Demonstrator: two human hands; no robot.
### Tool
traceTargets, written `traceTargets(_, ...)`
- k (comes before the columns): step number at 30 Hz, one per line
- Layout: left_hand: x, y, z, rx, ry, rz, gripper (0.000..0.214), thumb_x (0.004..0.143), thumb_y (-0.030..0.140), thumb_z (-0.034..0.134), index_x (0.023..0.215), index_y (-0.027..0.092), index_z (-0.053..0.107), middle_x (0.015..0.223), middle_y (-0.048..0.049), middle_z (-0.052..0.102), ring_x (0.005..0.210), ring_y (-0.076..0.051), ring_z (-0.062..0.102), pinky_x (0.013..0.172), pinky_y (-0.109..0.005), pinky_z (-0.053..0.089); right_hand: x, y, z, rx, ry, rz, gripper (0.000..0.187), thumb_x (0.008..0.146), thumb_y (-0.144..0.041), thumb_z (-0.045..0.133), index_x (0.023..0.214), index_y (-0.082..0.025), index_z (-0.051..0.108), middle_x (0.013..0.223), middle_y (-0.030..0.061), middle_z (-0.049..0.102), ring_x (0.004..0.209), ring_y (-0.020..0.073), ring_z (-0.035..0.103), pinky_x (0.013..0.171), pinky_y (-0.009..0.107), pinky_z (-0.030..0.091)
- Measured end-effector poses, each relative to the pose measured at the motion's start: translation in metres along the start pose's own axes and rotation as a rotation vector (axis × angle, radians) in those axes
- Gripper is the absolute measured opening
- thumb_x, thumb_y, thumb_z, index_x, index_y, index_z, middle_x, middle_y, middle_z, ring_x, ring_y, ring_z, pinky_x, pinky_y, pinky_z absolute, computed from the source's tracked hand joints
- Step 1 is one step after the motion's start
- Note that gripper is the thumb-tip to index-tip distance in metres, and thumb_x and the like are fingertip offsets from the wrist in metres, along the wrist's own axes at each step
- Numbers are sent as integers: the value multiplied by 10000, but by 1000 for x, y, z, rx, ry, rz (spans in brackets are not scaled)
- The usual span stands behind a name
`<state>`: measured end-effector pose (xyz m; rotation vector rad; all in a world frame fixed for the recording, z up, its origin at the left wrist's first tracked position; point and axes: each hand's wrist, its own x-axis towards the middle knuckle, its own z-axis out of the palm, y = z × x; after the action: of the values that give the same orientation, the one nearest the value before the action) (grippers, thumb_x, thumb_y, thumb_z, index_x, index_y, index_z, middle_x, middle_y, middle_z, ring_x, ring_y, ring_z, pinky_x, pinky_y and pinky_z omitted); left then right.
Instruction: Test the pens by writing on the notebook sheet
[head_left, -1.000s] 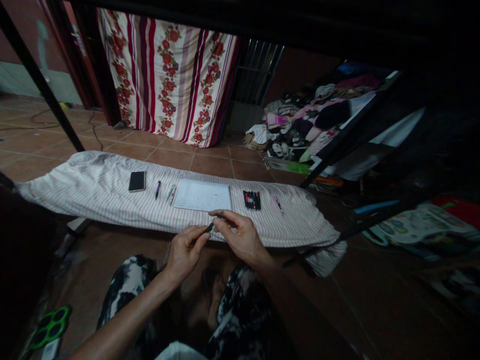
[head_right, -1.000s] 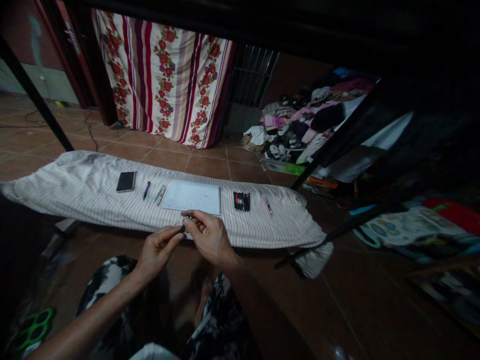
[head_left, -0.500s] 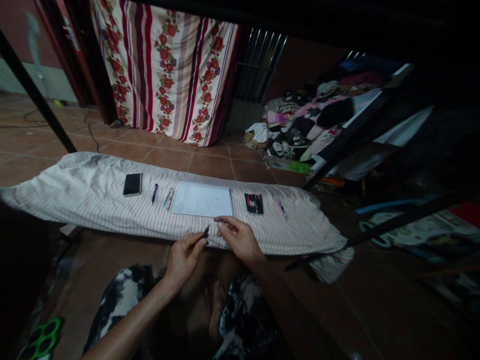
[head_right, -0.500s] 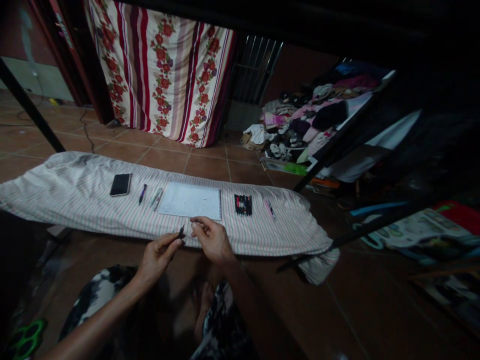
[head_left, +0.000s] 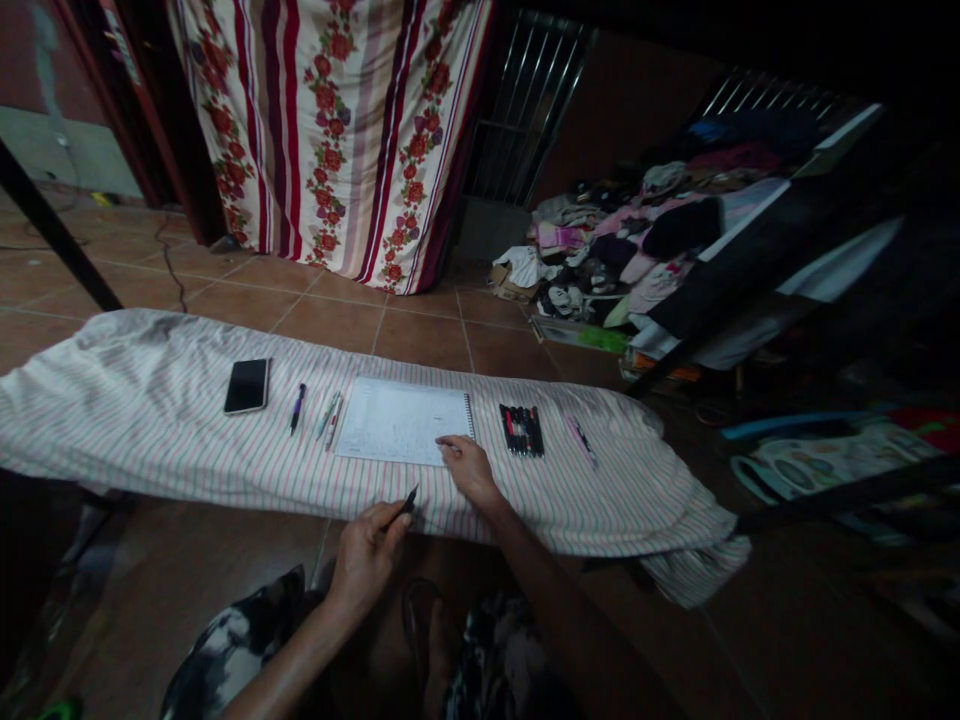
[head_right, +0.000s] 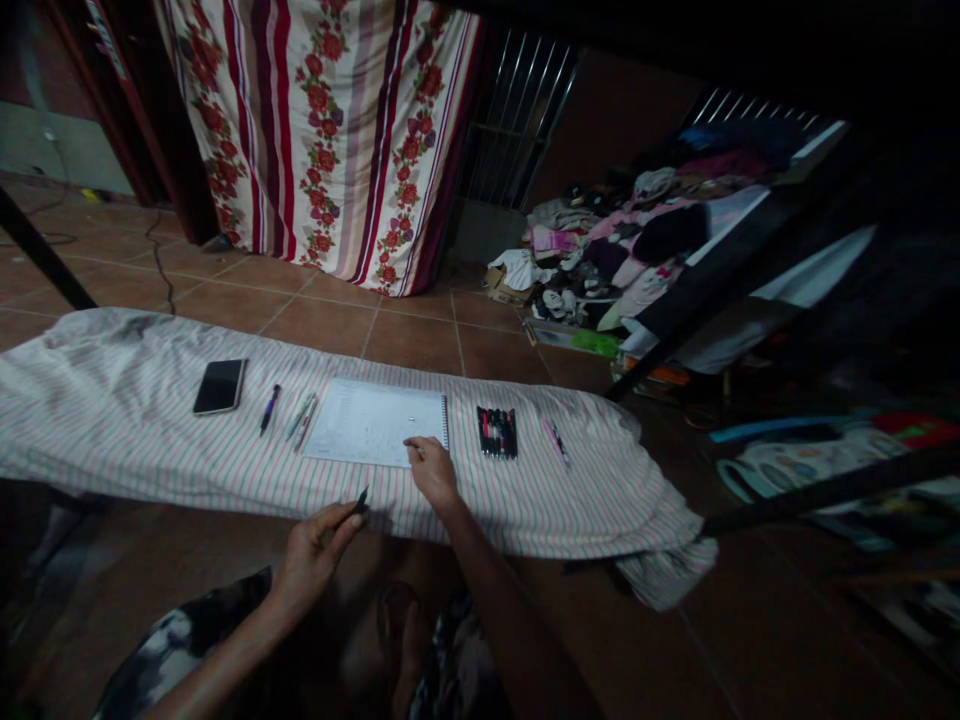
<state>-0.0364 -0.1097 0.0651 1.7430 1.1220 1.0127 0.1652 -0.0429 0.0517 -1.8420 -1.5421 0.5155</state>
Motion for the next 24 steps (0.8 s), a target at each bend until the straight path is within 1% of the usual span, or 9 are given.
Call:
traceTargets(5,7,-9,5,5,-6,34,257,841,336,492,908,177,683,792,-53,706,767,-178,650,699,-284,517,39,8,13,-132,8,12,279,804,-117,447,980,-144,662,1041,89,637,990,158,569,905,266,399)
traceTargets(8,8,-16,6,20,-5,31,245,837,326,501,908,179,683,787,-50,707,760,-178,654,695,-279,522,58,9,19,-201,-4,17,292,812,-101,448,1018,-153,649,1079,85,619,1010,153,555,900,243,385)
traceTargets(12,7,-23,5,34,-19,24,233,838,310,500,942,206,681,830,-40,715,792,-177,660,713,-276,528,76,13,28,-277,-33,44,284,809,-92,465,1005,-167,657,1064,87,612,1008,160,549,873,228,374)
traceTargets(18,6,-32,6,74,4,46,217,833,296,508,932,216,683,815,-34,717,777,-175,665,701,-269,534,86,18,34,-315,-60,107,253,808,-100,470,958,-150,667,1004,120,604,952,178,559,825,245,373)
traceTargets(22,4,-34,7,95,16,66,221,833,300,506,936,214,682,829,-43,718,783,-181,664,701,-278,535,82,15,31,-250,-32,142,249,788,-75,460,903,-160,664,968,102,611,925,171,560,832,258,367)
traceTargets(24,3,-32,6,95,21,74,223,833,297,507,949,219,681,836,-41,718,790,-180,663,710,-278,534,77,11,29,-184,-3,162,259,770,-65,464,922,-160,651,962,95,618,933,173,555,849,269,363)
